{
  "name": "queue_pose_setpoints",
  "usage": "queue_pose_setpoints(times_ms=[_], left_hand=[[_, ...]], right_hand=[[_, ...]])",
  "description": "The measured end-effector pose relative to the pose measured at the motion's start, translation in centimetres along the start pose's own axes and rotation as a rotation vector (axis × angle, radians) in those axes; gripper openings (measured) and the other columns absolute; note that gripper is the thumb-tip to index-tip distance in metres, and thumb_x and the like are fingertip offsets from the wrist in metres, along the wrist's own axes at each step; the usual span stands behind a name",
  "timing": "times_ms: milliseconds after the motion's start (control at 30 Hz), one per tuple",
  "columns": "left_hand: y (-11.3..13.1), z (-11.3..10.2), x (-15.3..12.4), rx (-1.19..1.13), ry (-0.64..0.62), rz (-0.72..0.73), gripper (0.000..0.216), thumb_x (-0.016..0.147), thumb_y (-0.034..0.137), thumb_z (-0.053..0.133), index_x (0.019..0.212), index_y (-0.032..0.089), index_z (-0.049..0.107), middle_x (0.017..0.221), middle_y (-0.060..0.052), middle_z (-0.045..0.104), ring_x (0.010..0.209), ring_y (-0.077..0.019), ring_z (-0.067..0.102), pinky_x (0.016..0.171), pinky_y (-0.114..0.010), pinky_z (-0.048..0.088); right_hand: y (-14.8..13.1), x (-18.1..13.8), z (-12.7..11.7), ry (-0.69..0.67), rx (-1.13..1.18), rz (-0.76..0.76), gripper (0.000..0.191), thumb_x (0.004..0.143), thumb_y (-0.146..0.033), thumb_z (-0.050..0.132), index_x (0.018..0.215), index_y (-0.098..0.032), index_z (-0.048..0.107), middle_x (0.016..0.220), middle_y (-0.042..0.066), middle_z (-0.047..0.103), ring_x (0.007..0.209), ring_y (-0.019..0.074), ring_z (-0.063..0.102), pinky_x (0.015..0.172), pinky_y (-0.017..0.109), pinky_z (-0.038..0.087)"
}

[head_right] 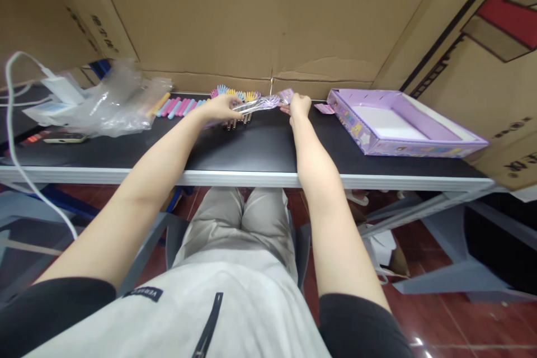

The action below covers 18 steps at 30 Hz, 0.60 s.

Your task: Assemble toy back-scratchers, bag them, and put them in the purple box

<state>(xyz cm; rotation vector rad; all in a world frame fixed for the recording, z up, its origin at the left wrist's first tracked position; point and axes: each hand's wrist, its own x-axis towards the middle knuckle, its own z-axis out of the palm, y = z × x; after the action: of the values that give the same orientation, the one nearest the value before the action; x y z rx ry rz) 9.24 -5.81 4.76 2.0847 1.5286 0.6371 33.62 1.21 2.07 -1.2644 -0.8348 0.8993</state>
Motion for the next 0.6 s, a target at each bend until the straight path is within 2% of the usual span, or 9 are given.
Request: queue_pose_setpoints(times_ms=[133,233,300,367,467,600], left_hand=[[0.7,-0.3,-0.6,-0.184,-0.139,-0.019,0.021,0.087,0.034,0.083,0.103,0.020,0.079,0.079,-0.003,0.073,0.071,-0.0197,0.070,0.077,-0.034,0.057],[0.6,0.1,-0.6,-0.287,-0.103,-0.063,0.023,0.093,0.044,0.081,0.095,0.022,0.078,0.083,-0.006,0.075,0.072,-0.0218,0.073,0.080,-0.040,0.060],[0.3,0.4,-0.3,-0.333,-0.071,-0.075,0.021,0.091,0.044,0.083,0.094,0.023,0.079,0.081,-0.007,0.075,0.074,-0.0246,0.075,0.083,-0.044,0.062],[-0.1,0.6,0.0,-0.379,-0.071,-0.067,0.018,0.088,0.038,0.085,0.098,0.024,0.080,0.080,-0.007,0.075,0.078,-0.0274,0.078,0.086,-0.048,0.063],[-0.6,0.6,0.6,-0.436,-0.063,-0.071,0.026,0.087,0.033,0.084,0.111,0.024,0.082,0.080,-0.007,0.075,0.085,-0.0313,0.081,0.090,-0.052,0.064],[-0.8,0.7,1.2,-0.471,0.039,-0.084,0.042,0.088,0.030,0.083,0.129,0.023,0.080,0.085,-0.009,0.075,0.093,-0.0345,0.082,0.091,-0.055,0.064]], right_hand=[[0.0,0.4,-0.4,0.031,-0.012,0.006,0.016,0.108,-0.016,0.046,0.110,-0.017,0.062,0.083,0.005,0.068,0.076,0.0181,0.080,0.065,0.027,0.066],[0.3,1.4,-0.7,0.023,-0.039,-0.018,0.011,0.106,-0.022,0.052,0.110,-0.018,0.061,0.084,0.004,0.067,0.076,0.0194,0.080,0.064,0.029,0.067],[0.5,1.8,-0.8,0.010,-0.060,-0.035,0.010,0.103,-0.027,0.058,0.110,-0.020,0.061,0.085,0.004,0.067,0.077,0.0210,0.080,0.062,0.031,0.067],[0.6,2.0,-0.8,0.017,-0.053,-0.031,0.013,0.102,-0.028,0.061,0.112,-0.021,0.060,0.088,0.004,0.068,0.079,0.0212,0.080,0.060,0.030,0.066],[0.4,1.7,-0.8,0.021,-0.020,-0.018,0.013,0.103,-0.027,0.056,0.115,-0.023,0.056,0.098,0.004,0.069,0.079,0.0173,0.080,0.062,0.027,0.065],[0.1,0.7,-0.7,-0.079,-0.072,-0.070,0.015,0.102,-0.034,0.059,0.113,-0.025,0.053,0.113,0.006,0.070,0.080,0.0144,0.079,0.061,0.022,0.063]])
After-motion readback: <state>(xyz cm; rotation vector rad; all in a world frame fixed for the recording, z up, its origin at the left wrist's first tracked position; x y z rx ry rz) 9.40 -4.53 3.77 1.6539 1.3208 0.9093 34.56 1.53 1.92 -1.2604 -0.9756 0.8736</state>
